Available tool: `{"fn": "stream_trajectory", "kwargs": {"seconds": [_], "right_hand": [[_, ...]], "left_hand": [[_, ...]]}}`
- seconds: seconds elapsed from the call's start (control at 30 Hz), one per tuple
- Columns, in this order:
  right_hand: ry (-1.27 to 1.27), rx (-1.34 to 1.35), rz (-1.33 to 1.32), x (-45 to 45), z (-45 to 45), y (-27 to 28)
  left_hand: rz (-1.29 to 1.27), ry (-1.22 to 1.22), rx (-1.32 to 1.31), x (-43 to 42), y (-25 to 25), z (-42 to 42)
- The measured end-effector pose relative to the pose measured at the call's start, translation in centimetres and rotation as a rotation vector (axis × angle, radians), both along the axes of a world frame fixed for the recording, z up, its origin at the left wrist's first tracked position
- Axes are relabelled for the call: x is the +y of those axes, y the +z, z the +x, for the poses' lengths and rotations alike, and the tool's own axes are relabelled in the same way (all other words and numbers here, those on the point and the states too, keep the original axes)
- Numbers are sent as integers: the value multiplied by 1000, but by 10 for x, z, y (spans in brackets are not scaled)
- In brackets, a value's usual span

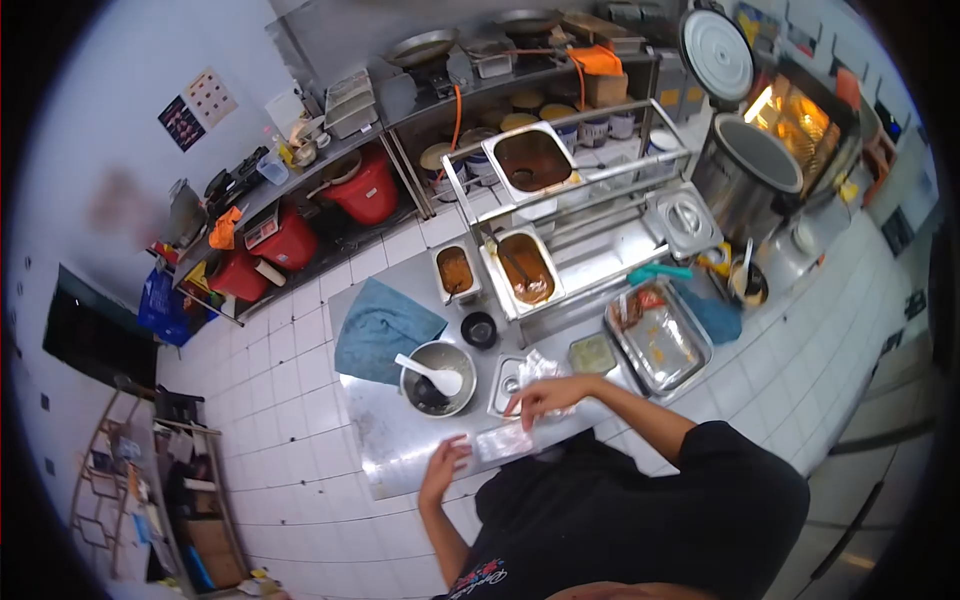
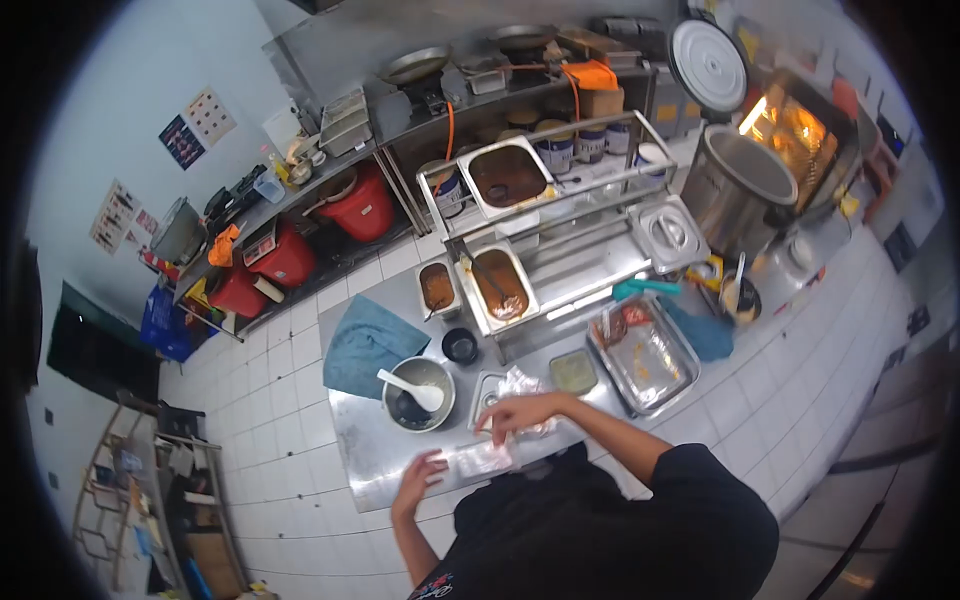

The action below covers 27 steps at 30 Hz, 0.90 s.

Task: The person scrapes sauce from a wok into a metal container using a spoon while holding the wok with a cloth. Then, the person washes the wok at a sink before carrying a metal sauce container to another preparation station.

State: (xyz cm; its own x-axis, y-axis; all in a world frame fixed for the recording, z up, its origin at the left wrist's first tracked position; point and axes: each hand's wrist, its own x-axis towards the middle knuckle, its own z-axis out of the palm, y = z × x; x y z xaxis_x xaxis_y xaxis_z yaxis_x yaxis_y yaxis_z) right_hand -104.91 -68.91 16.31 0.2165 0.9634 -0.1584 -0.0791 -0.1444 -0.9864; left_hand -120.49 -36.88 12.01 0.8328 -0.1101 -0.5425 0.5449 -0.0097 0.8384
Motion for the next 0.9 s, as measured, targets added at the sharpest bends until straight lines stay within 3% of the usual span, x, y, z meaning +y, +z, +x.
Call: {"fn": "stream_trajectory", "kwargs": {"seconds": [0.03,0.07,0.13,0.2,0.3,0.33,0.37,0.4,0.47,0.57,0.6,0.63,0.77,0.9], "right_hand": [[-111,-93,-65,-31,23,63],[-200,-211,53,-60,54,82],[-524,-350,15,-112,113,149],[-815,-566,-1,-149,178,191],[-1003,-710,-27,-185,278,187],[-1028,-695,-59,-190,304,173],[-1055,-682,-88,-194,332,155],[-1004,-667,-54,-195,365,128],[-1003,-951,-139,-191,395,104],[-962,-907,-186,-182,400,118],[-936,-871,-220,-180,401,127],[-896,-634,-166,-179,417,116],[-862,-385,-55,-182,418,112],[-853,-362,-4,-180,422,106]], "left_hand": [[-58,-12,-110,-15,27,28],[-67,-78,-324,-32,56,60],[-42,-161,-605,-66,129,128],[-74,-185,-631,-103,178,199],[220,-280,-852,-153,207,308],[273,-217,-750,-163,200,346],[374,-98,-810,-178,197,372],[611,-110,-868,-188,194,394],[1095,-128,-956,-200,188,433],[1207,-68,-1008,-207,159,473],[1079,-244,-878,-194,138,501],[964,-187,-810,-186,115,520],[633,-8,-625,-205,136,504],[585,-75,-560,-199,141,512]]}}
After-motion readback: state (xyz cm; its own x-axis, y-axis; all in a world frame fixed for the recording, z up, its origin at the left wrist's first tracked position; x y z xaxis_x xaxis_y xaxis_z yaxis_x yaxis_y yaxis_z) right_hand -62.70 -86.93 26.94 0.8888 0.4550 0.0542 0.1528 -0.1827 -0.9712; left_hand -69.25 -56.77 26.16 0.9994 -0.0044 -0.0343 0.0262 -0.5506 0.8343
